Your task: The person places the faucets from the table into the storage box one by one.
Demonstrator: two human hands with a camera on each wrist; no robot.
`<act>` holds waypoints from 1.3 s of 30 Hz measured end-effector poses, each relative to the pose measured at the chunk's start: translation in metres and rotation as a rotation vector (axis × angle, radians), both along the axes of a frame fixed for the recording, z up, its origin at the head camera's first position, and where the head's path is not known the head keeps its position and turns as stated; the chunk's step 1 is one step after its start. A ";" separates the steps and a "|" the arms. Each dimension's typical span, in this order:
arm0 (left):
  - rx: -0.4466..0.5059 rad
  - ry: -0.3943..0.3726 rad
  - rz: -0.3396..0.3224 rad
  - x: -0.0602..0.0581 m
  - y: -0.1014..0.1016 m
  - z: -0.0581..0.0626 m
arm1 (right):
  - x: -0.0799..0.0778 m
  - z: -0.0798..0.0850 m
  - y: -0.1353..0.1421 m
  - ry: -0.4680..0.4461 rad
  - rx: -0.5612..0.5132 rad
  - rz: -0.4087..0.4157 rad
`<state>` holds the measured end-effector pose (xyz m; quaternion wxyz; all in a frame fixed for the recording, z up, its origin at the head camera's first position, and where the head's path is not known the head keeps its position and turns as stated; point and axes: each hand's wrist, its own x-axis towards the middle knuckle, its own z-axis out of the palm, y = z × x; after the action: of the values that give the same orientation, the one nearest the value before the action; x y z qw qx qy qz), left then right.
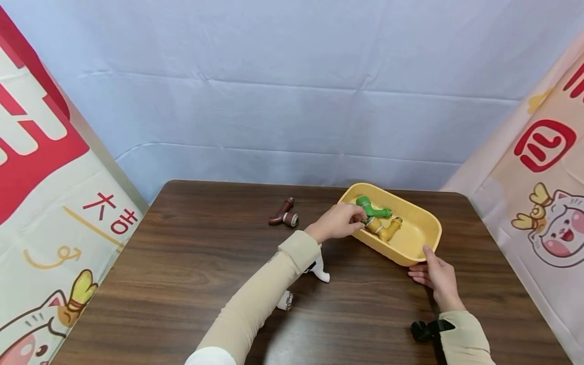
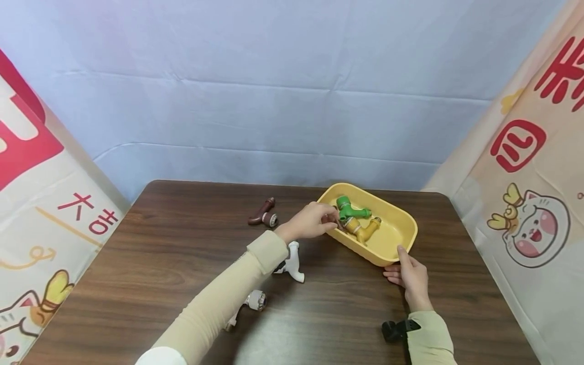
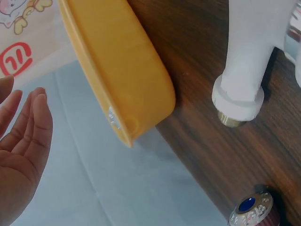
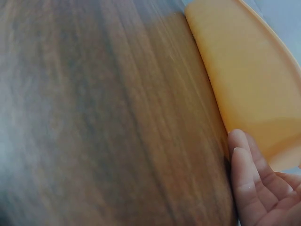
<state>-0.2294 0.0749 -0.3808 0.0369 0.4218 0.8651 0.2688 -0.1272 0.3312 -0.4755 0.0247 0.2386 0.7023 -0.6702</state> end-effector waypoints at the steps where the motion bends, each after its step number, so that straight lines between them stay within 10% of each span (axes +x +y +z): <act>1: 0.005 0.002 -0.003 0.001 -0.001 0.001 | 0.000 0.000 0.000 -0.002 -0.003 -0.001; 39: 0.080 0.122 -0.074 0.034 -0.063 0.013 | 0.000 0.001 -0.001 -0.012 0.013 0.008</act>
<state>-0.1949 0.0122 -0.3680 -0.0227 0.4702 0.8382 0.2754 -0.1267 0.3303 -0.4743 0.0300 0.2397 0.7075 -0.6641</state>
